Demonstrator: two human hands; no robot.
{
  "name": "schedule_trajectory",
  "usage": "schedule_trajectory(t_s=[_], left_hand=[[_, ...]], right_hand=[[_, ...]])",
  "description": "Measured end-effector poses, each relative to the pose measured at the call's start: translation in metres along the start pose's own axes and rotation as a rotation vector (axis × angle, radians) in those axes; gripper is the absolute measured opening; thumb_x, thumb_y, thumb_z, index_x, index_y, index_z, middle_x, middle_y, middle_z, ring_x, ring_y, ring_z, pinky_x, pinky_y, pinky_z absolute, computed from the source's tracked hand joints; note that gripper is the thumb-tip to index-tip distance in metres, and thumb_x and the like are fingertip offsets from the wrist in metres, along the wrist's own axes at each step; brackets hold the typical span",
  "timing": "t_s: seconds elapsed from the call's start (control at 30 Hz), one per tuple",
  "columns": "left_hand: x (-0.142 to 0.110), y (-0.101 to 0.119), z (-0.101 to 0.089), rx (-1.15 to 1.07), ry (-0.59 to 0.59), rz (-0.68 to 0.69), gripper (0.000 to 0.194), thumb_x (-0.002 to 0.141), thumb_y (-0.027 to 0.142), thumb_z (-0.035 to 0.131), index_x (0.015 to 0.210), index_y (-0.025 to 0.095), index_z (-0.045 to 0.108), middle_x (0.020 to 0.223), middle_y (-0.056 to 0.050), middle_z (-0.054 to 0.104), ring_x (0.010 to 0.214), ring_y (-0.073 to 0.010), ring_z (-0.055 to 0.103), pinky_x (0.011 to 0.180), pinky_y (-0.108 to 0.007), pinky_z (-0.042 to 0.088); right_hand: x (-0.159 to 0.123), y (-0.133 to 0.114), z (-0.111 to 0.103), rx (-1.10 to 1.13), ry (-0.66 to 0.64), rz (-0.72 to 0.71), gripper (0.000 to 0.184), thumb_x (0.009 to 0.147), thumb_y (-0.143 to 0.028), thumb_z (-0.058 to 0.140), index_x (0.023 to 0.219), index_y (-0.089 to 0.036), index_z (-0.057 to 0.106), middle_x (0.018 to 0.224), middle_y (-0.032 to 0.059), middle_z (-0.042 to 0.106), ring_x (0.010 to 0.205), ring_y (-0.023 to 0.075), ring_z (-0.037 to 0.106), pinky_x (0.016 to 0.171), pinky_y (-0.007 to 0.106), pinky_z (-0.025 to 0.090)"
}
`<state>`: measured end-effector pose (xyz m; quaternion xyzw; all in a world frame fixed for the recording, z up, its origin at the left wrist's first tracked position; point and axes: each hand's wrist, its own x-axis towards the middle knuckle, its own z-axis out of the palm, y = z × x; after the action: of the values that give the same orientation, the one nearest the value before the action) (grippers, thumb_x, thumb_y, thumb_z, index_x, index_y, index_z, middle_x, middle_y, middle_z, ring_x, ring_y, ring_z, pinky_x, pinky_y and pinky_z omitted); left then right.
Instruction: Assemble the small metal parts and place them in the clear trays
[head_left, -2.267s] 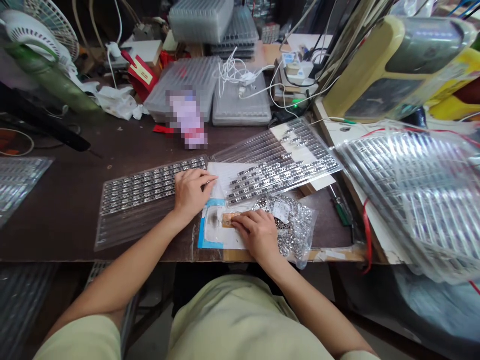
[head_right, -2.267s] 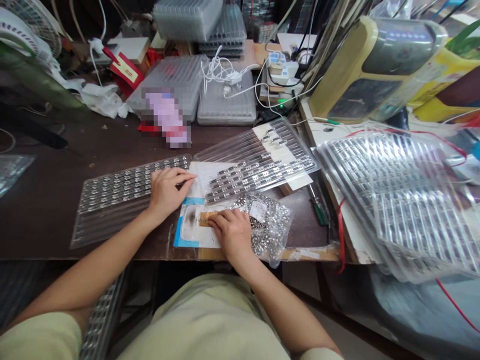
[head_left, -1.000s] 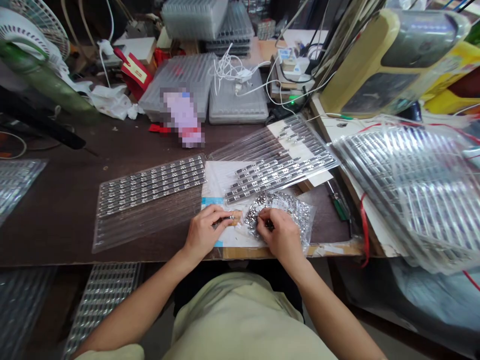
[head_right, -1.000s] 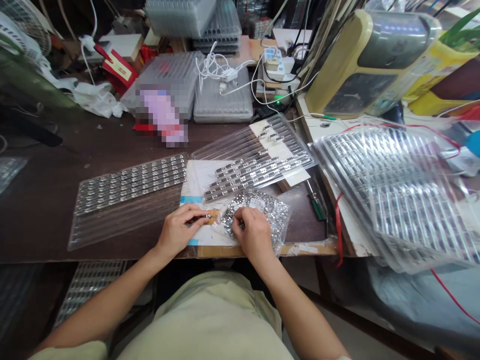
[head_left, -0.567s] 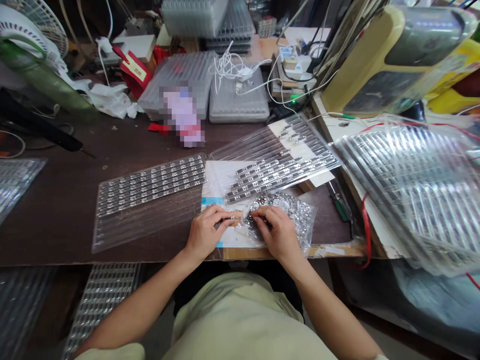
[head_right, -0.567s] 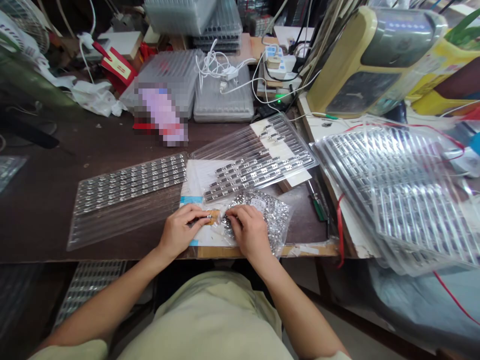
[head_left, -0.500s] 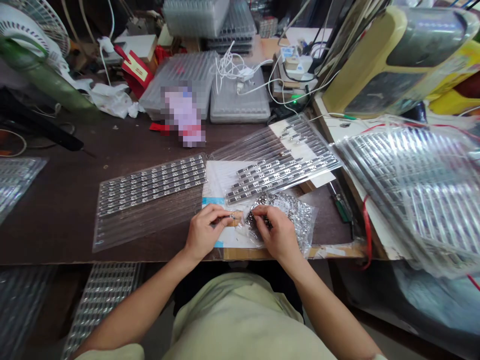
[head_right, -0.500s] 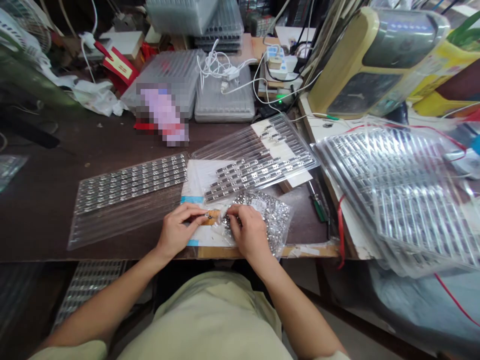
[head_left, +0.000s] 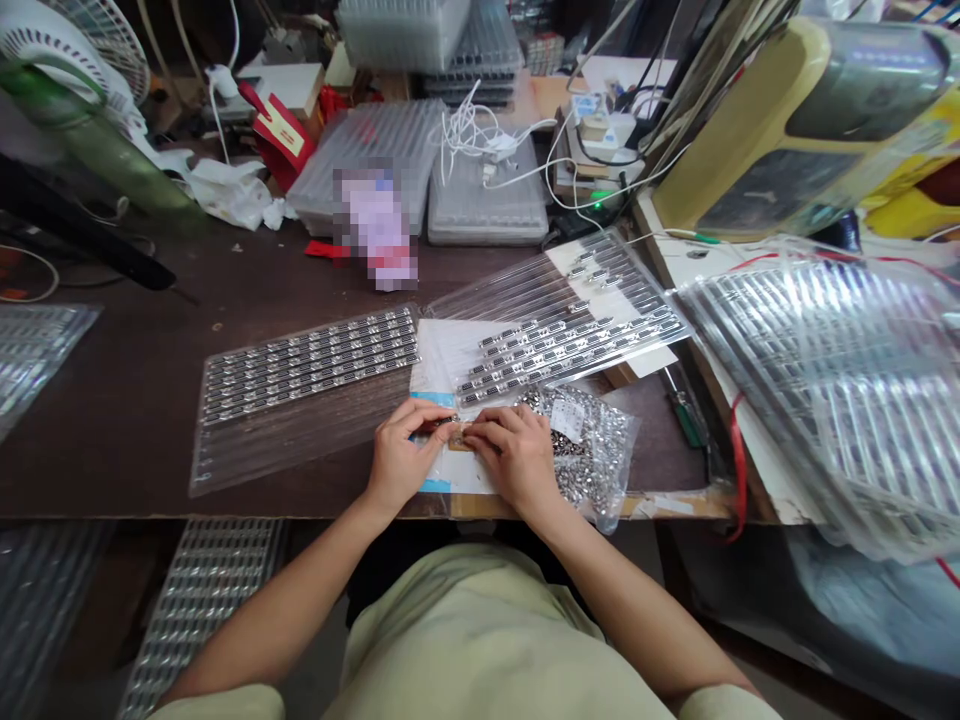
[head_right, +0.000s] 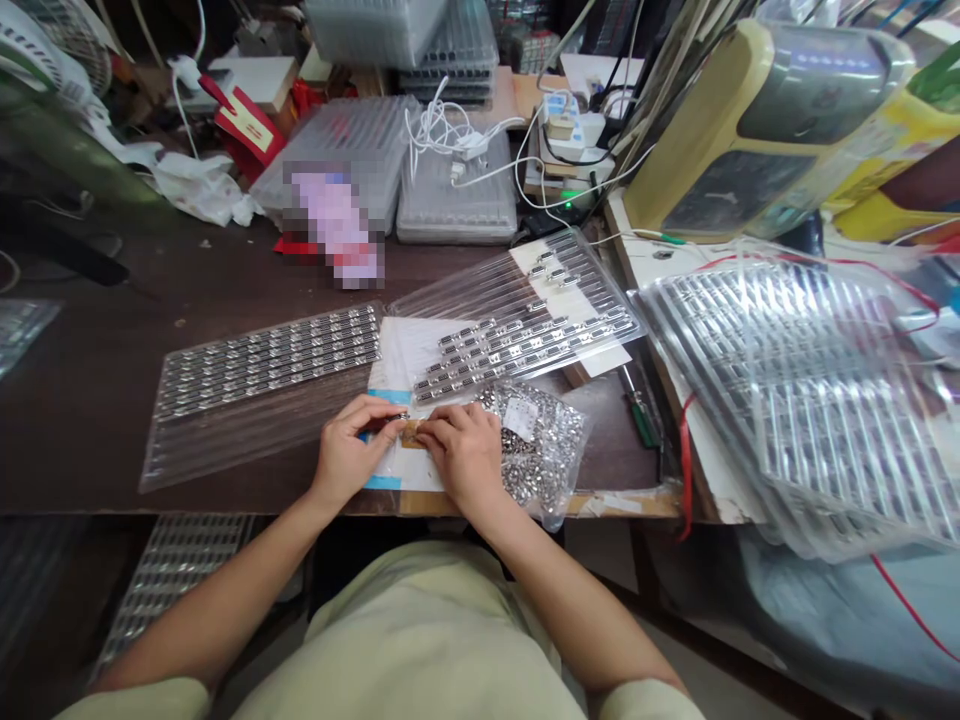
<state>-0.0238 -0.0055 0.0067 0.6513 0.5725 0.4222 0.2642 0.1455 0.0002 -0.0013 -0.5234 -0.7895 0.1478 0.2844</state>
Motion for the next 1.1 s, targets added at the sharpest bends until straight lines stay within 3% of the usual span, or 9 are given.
schedule_trajectory(t_s=[0.13, 0.3, 0.4, 0.57, 0.63, 0.83, 0.97, 1.1], left_hand=[[0.000, -0.001, 0.000, -0.004, -0.005, 0.001, 0.013, 0.082, 0.028, 0.064, 0.088, 0.020, 0.071, 0.087, -0.005, 0.067, 0.080, -0.0155, 0.064, 0.069, -0.025, 0.053], [0.000, -0.001, 0.001, -0.010, 0.000, -0.010, 0.012, 0.081, 0.027, 0.065, 0.087, 0.019, 0.071, 0.087, -0.005, 0.067, 0.079, -0.0152, 0.064, 0.068, -0.025, 0.053], [0.000, -0.001, 0.002, -0.004, -0.007, -0.017, 0.012, 0.081, 0.027, 0.064, 0.087, 0.018, 0.071, 0.087, -0.005, 0.067, 0.078, -0.0148, 0.064, 0.068, -0.024, 0.052], [0.000, -0.003, 0.003, 0.000, -0.008, -0.012, 0.013, 0.081, 0.028, 0.065, 0.087, 0.018, 0.071, 0.086, -0.005, 0.067, 0.077, -0.0141, 0.064, 0.067, -0.024, 0.052], [0.000, -0.003, 0.003, -0.001, -0.008, -0.009, 0.013, 0.081, 0.028, 0.065, 0.088, 0.018, 0.071, 0.086, -0.005, 0.067, 0.076, -0.0140, 0.064, 0.067, -0.024, 0.052], [0.003, 0.004, 0.003, 0.053, -0.049, 0.072, 0.011, 0.081, 0.027, 0.066, 0.088, 0.021, 0.072, 0.087, -0.004, 0.067, 0.078, -0.0149, 0.064, 0.068, -0.026, 0.051], [0.004, 0.013, 0.012, 0.131, -0.150, 0.202, 0.012, 0.082, 0.030, 0.066, 0.090, 0.023, 0.072, 0.087, -0.004, 0.068, 0.083, -0.0158, 0.062, 0.075, -0.028, 0.050], [0.003, 0.012, 0.022, 0.163, -0.161, 0.243, 0.014, 0.083, 0.031, 0.064, 0.091, 0.023, 0.072, 0.087, -0.004, 0.068, 0.084, -0.0162, 0.061, 0.076, -0.029, 0.050]], right_hand=[[-0.003, 0.004, -0.013, -0.107, -0.013, -0.032, 0.018, 0.088, -0.035, 0.059, 0.102, -0.029, 0.069, 0.102, 0.0018, 0.067, 0.090, 0.0189, 0.052, 0.077, 0.034, 0.035], [-0.021, 0.031, -0.044, -0.407, -0.015, -0.057, 0.037, 0.086, -0.042, 0.060, 0.116, -0.022, 0.061, 0.123, 0.0067, 0.061, 0.109, 0.0289, 0.047, 0.084, 0.041, 0.034], [-0.030, 0.041, -0.051, -0.469, -0.055, -0.089, 0.042, 0.085, -0.046, 0.059, 0.119, -0.021, 0.059, 0.123, 0.0077, 0.061, 0.105, 0.0293, 0.048, 0.079, 0.040, 0.036], [-0.029, 0.039, -0.041, -0.339, -0.002, -0.067, 0.019, 0.091, -0.029, 0.054, 0.099, -0.018, 0.068, 0.098, 0.0067, 0.067, 0.083, 0.0196, 0.051, 0.071, 0.032, 0.040], [-0.026, 0.038, -0.036, -0.277, 0.048, -0.061, 0.018, 0.092, -0.026, 0.053, 0.092, -0.019, 0.069, 0.091, 0.0056, 0.067, 0.079, 0.0179, 0.051, 0.070, 0.031, 0.041], [-0.021, 0.039, -0.032, -0.148, 0.120, -0.021, 0.020, 0.092, -0.025, 0.052, 0.099, -0.022, 0.069, 0.090, 0.0057, 0.065, 0.079, 0.0181, 0.052, 0.071, 0.031, 0.043], [-0.022, 0.037, -0.033, -0.040, 0.142, -0.007, 0.019, 0.092, -0.022, 0.050, 0.102, -0.020, 0.066, 0.090, 0.0057, 0.066, 0.083, 0.0183, 0.054, 0.075, 0.032, 0.045], [-0.021, 0.035, -0.033, 0.030, 0.142, -0.001, 0.015, 0.092, -0.021, 0.050, 0.098, -0.020, 0.064, 0.090, 0.0054, 0.066, 0.085, 0.0186, 0.056, 0.077, 0.033, 0.046]])
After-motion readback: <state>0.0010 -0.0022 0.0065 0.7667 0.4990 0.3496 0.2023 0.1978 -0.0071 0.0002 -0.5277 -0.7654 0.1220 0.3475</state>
